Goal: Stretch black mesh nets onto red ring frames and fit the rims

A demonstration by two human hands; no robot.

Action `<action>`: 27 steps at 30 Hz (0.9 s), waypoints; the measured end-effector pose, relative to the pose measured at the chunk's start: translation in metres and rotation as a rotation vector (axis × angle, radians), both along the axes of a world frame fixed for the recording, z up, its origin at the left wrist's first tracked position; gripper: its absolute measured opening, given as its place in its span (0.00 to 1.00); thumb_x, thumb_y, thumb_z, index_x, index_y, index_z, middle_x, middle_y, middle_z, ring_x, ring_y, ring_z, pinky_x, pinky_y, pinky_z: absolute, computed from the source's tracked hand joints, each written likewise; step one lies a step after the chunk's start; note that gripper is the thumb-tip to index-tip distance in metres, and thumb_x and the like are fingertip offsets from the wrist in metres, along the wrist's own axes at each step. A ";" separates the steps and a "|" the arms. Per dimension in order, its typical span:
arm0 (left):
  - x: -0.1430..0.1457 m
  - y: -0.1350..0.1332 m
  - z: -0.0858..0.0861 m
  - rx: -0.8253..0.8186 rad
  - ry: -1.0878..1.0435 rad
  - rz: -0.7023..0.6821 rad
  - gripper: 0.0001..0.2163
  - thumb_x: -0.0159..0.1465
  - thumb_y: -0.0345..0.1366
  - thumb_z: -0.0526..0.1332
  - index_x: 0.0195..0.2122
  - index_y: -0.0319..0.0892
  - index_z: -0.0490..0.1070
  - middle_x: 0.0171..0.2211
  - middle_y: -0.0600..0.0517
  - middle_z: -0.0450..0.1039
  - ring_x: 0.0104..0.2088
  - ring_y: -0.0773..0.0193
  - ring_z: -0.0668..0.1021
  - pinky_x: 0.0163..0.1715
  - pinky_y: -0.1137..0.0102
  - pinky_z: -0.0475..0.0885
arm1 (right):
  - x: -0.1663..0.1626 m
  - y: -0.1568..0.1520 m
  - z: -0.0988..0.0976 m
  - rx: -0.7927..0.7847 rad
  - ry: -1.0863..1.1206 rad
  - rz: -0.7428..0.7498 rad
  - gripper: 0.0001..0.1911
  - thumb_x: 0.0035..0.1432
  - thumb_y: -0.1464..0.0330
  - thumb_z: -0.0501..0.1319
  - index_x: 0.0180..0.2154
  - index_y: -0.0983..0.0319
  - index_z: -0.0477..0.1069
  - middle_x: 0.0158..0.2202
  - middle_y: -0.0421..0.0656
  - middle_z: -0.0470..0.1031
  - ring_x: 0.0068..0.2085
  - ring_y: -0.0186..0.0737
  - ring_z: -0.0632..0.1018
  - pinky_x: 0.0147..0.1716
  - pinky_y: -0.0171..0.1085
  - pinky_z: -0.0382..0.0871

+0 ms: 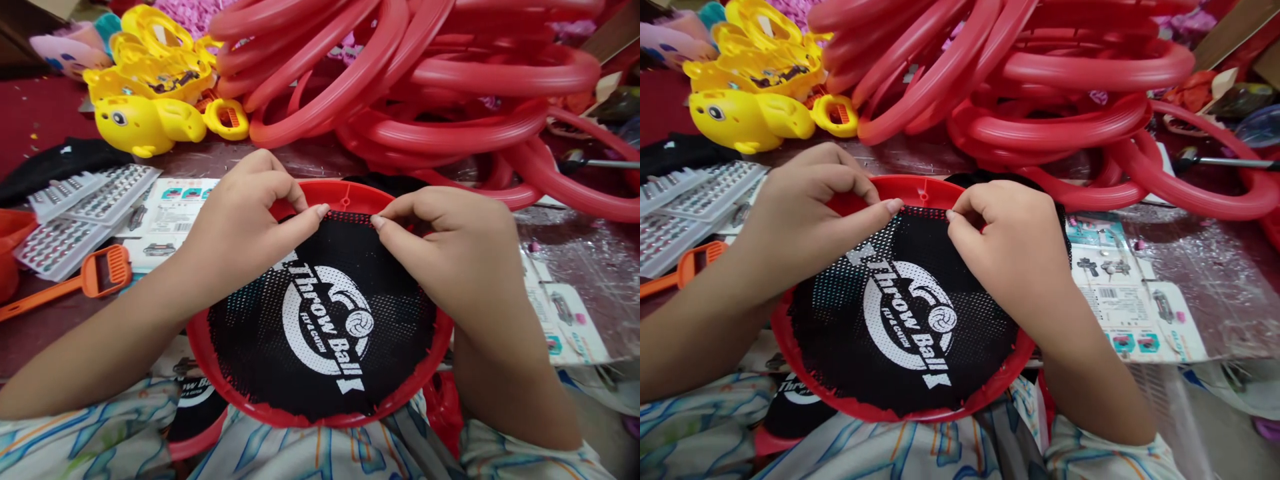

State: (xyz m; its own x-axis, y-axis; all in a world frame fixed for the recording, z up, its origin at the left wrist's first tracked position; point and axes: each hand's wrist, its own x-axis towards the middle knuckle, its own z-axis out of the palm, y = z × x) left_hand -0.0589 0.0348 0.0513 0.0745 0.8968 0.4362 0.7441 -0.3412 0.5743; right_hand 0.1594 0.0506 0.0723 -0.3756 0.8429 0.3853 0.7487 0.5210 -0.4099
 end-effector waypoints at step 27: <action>-0.028 0.003 0.013 -0.128 0.383 -0.256 0.17 0.74 0.37 0.54 0.63 0.47 0.66 0.55 0.48 0.72 0.56 0.55 0.76 0.59 0.60 0.74 | 0.004 0.002 -0.004 0.119 0.020 0.071 0.08 0.64 0.72 0.61 0.36 0.62 0.80 0.35 0.43 0.81 0.37 0.42 0.80 0.41 0.42 0.72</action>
State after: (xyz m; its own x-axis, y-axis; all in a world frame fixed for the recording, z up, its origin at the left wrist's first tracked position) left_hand -0.0866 0.0379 0.0647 0.4338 0.8735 0.2210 0.8120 -0.4852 0.3243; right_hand 0.1638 0.0526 0.0679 -0.4238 0.7623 0.4892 0.7005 0.6182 -0.3566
